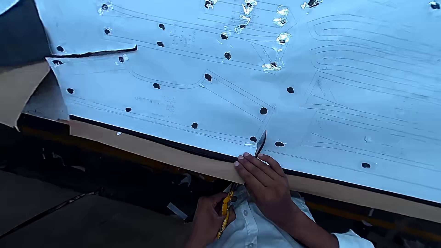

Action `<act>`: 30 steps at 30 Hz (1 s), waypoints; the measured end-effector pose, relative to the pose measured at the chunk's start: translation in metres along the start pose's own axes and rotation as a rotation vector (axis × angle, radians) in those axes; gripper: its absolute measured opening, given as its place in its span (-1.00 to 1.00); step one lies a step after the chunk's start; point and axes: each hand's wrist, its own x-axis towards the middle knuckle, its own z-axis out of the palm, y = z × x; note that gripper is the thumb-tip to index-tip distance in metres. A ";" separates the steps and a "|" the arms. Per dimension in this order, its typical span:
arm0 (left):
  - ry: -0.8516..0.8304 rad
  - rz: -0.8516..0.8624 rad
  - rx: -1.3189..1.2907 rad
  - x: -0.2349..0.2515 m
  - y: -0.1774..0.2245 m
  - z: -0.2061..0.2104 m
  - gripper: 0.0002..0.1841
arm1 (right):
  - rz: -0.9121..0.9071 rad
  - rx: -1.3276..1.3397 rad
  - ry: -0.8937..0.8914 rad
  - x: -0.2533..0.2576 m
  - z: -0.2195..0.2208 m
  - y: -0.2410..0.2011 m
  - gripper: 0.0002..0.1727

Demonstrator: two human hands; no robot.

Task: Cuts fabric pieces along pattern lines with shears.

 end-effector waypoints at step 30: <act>-0.004 0.020 0.056 0.001 -0.002 0.015 -0.80 | -0.003 -0.005 -0.034 -0.003 0.000 0.004 -0.72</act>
